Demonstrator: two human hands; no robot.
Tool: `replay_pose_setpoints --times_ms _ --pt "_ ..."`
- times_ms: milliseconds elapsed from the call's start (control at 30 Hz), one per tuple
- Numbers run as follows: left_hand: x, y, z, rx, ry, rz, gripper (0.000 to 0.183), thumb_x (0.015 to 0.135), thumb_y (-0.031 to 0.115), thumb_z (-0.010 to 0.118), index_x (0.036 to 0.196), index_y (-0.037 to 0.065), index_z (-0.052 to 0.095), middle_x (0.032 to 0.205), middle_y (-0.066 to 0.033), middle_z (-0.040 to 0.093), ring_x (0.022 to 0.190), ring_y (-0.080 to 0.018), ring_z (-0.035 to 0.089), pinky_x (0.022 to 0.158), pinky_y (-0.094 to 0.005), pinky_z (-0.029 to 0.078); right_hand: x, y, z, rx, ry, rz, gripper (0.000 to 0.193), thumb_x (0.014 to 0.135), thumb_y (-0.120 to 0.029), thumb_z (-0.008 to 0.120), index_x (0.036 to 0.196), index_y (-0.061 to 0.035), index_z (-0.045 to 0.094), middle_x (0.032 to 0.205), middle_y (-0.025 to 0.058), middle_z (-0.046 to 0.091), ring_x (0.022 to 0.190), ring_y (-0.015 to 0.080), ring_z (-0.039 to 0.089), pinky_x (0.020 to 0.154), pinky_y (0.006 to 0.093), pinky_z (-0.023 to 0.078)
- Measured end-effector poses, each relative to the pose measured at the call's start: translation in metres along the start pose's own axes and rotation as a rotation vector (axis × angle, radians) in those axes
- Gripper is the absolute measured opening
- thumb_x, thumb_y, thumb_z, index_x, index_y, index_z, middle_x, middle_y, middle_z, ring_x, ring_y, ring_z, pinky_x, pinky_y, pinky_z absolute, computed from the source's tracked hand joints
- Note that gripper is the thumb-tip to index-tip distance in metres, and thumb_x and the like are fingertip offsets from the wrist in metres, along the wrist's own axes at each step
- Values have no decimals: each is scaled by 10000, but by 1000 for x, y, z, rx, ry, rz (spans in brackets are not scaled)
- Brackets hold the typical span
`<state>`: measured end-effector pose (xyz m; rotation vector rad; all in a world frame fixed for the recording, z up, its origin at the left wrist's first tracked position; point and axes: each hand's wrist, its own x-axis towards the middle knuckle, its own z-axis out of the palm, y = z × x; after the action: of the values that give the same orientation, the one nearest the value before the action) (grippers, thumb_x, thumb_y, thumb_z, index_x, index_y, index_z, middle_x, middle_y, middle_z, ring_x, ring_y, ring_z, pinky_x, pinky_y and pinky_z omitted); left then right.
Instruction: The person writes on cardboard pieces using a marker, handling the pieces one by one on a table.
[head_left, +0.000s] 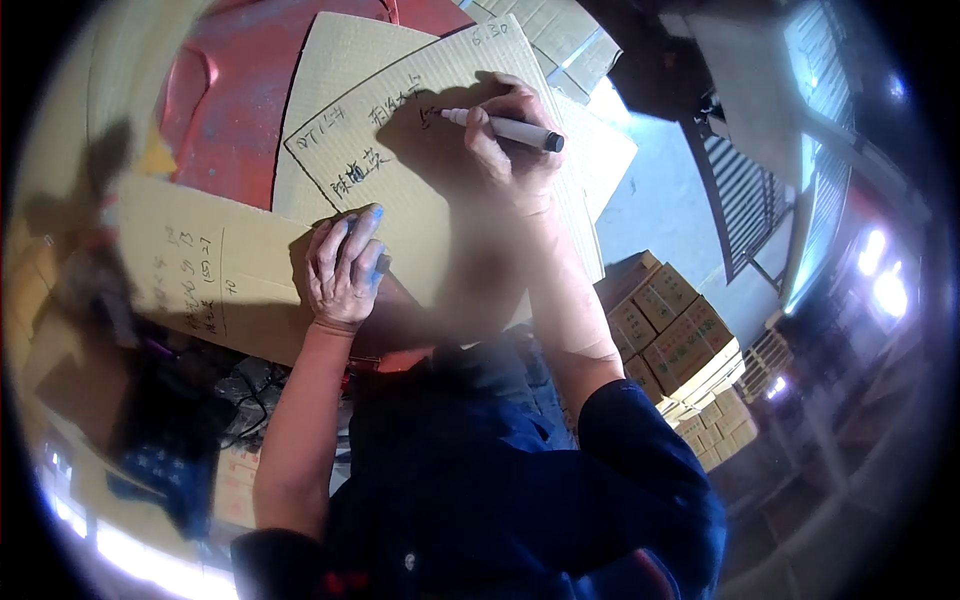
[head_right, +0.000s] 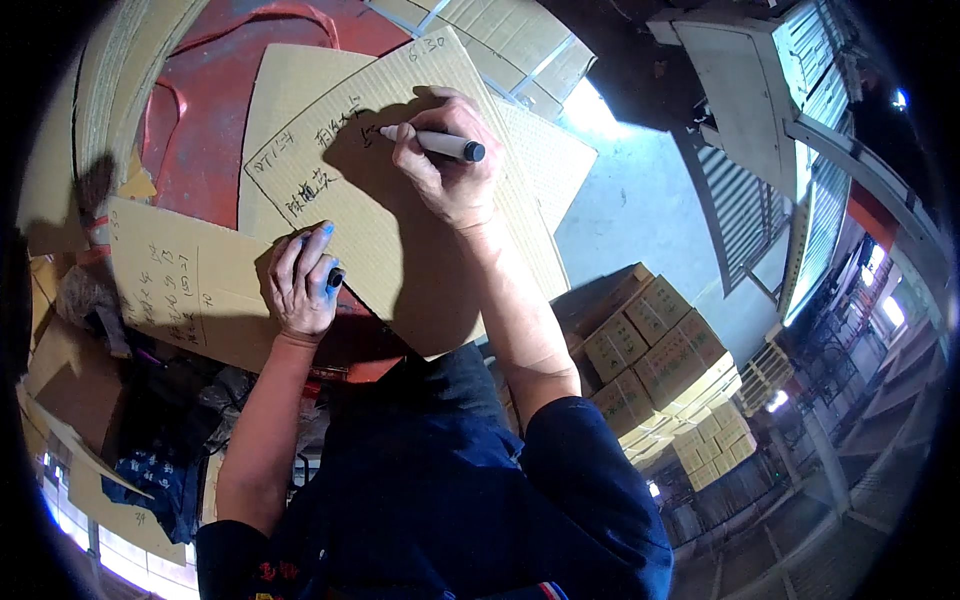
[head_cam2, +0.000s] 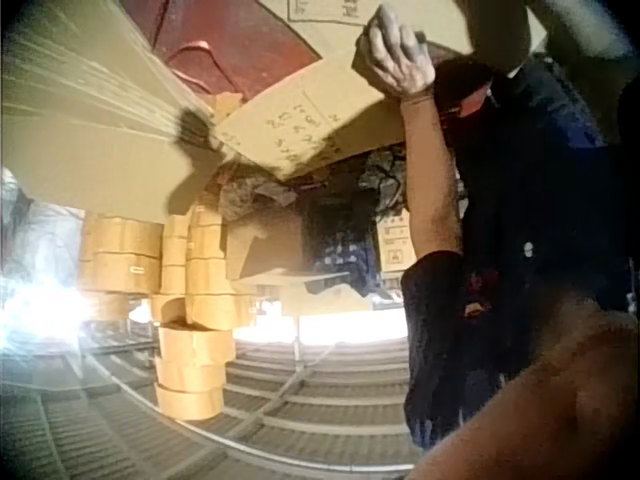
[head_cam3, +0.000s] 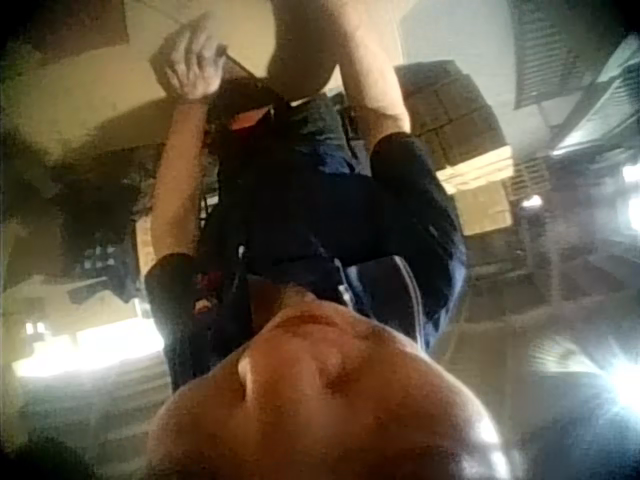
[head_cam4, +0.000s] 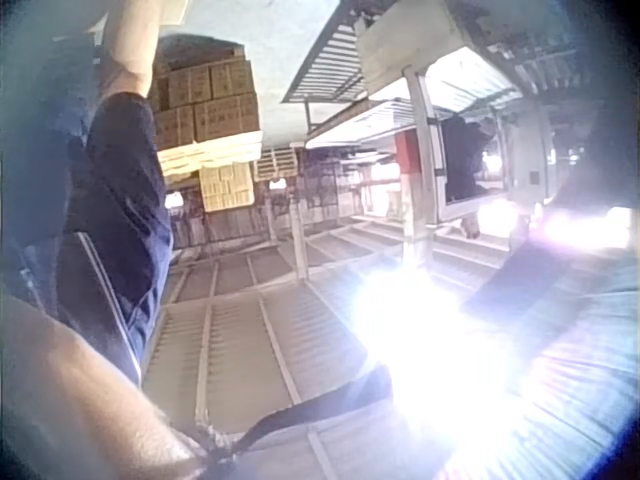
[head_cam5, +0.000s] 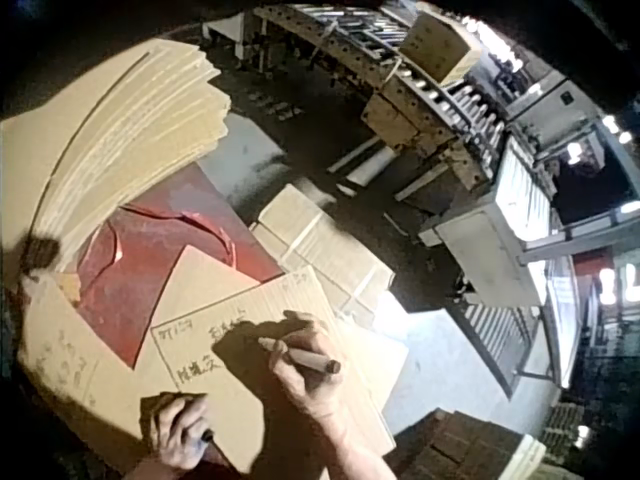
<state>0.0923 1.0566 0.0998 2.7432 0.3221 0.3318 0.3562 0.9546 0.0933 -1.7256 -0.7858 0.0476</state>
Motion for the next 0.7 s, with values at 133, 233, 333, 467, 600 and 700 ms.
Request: replay_pose_setpoints --times_ms 133,233,333,467,600,700 --pt "0 0 0 0 -9 -1 253 883 154 702 1083 150 546 1477 -14 590 1310 -258 495 1111 -446 425 7 -6 0 4 -38 -80 126 809 -59 792 809 -29 670 765 72 684 882 313 730 948 452 575" --pt "0 0 1 25 1 -4 252 885 158 702 1084 154 547 1476 -11 591 1314 -258 490 1113 -446 422 3 -10 4 29 31 41 111 850 -22 782 896 25 692 809 109 682 887 286 720 1039 515 510" --pt "3 2 0 5 14 -4 253 884 156 704 1085 156 550 1477 -11 591 1311 -258 491 1112 -444 422 3 -7 3 92 34 53 106 834 -35 796 872 3 705 759 84 676 829 264 722 1039 515 510" --pt "2 1 -1 6 14 -1 257 884 152 706 1090 154 553 1473 -13 594 1300 -253 501 1108 -439 424 10 -12 -1 -80 -148 -104 145 808 -107 815 780 -65 679 745 31 695 723 208 695 981 481 549" --pt "1 2 -1 19 13 -12 252 889 154 702 1093 148 553 1468 -19 599 1297 -252 505 1107 -435 425 9 -12 -1 -55 -153 -74 130 809 -87 797 778 -64 673 706 24 662 685 204 678 1014 485 532" --pt "0 1 0 20 -6 -9 253 891 163 704 1095 145 556 1468 -21 599 1295 -258 509 1106 -434 425 2 -7 1 99 -2 38 119 821 -70 789 795 -54 673 713 42 654 688 202 678 1025 492 528"
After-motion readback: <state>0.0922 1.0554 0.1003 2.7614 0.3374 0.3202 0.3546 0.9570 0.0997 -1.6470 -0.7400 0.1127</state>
